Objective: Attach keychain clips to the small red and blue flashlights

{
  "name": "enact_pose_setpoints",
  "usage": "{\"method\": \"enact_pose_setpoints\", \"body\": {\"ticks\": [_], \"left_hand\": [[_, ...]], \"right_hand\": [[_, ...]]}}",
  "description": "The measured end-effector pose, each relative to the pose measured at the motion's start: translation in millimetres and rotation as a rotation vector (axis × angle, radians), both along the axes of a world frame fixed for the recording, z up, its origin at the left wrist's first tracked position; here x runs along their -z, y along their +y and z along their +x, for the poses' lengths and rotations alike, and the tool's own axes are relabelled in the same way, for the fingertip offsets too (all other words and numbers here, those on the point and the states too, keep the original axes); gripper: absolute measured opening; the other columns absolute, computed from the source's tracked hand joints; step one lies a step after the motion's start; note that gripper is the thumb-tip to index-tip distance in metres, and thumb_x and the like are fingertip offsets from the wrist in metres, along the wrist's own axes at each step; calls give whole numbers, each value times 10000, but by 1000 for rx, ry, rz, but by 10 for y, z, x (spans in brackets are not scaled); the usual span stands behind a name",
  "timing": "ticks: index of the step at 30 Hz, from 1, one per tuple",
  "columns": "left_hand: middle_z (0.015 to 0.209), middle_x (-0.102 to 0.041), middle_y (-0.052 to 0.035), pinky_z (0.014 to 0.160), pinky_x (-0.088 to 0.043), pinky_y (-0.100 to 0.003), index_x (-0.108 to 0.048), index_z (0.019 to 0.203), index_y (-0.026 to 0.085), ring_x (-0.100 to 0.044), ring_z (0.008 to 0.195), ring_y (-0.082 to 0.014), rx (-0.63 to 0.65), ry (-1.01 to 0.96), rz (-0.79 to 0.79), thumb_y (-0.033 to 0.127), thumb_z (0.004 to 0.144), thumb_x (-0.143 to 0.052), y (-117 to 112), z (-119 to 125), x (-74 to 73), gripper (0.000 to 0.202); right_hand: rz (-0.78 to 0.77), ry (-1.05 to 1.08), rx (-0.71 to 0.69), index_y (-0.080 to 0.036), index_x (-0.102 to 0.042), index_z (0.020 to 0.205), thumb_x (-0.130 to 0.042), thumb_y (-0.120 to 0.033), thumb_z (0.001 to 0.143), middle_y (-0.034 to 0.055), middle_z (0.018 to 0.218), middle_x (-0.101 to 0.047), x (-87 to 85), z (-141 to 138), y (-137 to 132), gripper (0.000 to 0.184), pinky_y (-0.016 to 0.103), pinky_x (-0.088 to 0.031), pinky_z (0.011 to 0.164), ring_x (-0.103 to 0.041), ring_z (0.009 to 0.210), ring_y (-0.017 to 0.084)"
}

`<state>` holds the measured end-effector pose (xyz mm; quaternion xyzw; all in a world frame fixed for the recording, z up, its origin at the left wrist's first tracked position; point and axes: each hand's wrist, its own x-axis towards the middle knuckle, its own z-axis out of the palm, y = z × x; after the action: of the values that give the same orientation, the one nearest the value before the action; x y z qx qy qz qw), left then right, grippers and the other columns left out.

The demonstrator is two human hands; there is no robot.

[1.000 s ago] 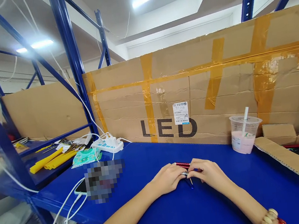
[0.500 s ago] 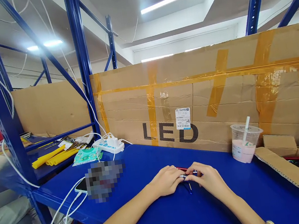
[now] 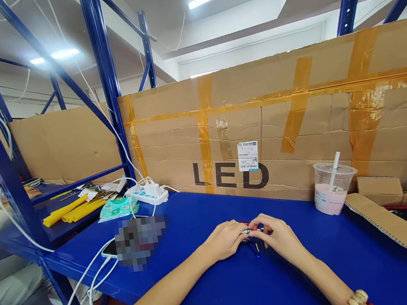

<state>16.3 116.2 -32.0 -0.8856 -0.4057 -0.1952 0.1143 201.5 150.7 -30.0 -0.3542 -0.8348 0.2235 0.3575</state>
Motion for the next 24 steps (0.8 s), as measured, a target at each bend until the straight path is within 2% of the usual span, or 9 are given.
{"method": "enact_pose_setpoints", "body": {"ticks": [7,17,24], "left_hand": [[1020,-597,-44,819,-427,-273,-487,1094,147,-552,921,-163,-5,-19,12,264,939,-315,-10,1,-2,259],[1003,-603,-40,815,-426,-294,-502,1055,156,-555,904,-169,-28,-52,20,276,940,-305,-16,1,6,258],[961,-614,-29,801,-423,-282,-503,1065,174,-555,884,-159,-18,-53,52,284,938,-307,4,-6,21,258]], "right_hand": [[-43,4,41,-138,-565,800,-546,-566,711,32,723,-571,11,-6,7,437,200,-393,472,-488,442,72],[-16,46,-12,-120,-576,788,-537,-559,737,57,855,-557,-21,-28,-42,444,195,-417,480,-493,461,51],[-33,92,-27,-109,-583,785,-526,-589,732,68,833,-555,-56,-44,-76,486,192,-402,439,-480,431,50]]}}
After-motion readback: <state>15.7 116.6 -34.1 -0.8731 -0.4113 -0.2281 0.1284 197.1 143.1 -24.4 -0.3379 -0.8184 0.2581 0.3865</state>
